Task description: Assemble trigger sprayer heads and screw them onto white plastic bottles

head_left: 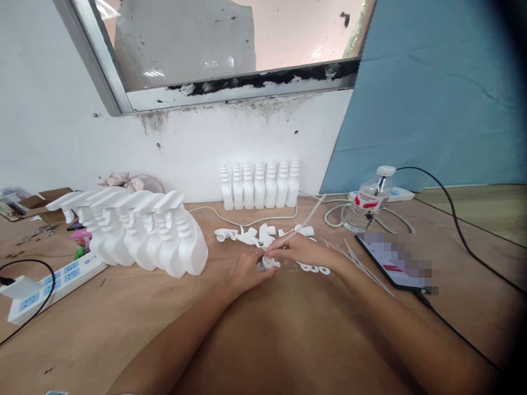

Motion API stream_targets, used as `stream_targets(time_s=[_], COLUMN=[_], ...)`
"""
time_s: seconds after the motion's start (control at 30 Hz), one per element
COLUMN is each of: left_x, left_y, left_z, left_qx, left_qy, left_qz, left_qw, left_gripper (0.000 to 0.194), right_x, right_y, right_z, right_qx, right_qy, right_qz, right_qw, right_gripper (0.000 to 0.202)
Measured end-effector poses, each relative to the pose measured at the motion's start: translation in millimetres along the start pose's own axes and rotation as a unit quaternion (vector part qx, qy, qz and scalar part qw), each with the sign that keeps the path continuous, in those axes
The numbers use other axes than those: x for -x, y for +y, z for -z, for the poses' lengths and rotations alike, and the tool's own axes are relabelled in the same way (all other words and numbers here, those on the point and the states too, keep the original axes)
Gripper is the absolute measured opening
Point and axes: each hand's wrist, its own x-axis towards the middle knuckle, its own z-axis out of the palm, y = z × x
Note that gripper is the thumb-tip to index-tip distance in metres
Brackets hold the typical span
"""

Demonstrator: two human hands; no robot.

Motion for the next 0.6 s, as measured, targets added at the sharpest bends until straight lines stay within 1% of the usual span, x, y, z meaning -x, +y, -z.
stream_targets(time_s=[0.17, 0.33, 0.6], left_x=[-0.2, -0.5, -0.8], left_y=[-0.7, -1.4, -3.4], left_z=[-0.6, -1.2, -2.8], left_qx=[0.011, 0.000, -0.006], left_qy=[-0.009, -0.011, 0.003], left_qz=[-0.005, -0.002, -0.008], left_qw=[1.000, 1.000, 1.000], left_gripper=[0.038, 0.039, 0.038], right_x=[-1.9, -2.6, -4.3], right_y=[0.8, 1.4, -3.7], right_z=[-2.5, -2.8, -5.3], right_qx=[0.023, 0.045, 0.034], right_qy=[-0.003, 0.017, 0.025], right_qz=[0.002, 0.017, 0.024], right_qw=[1.000, 0.999, 0.999], right_gripper=[0.040, 0.039, 0.036])
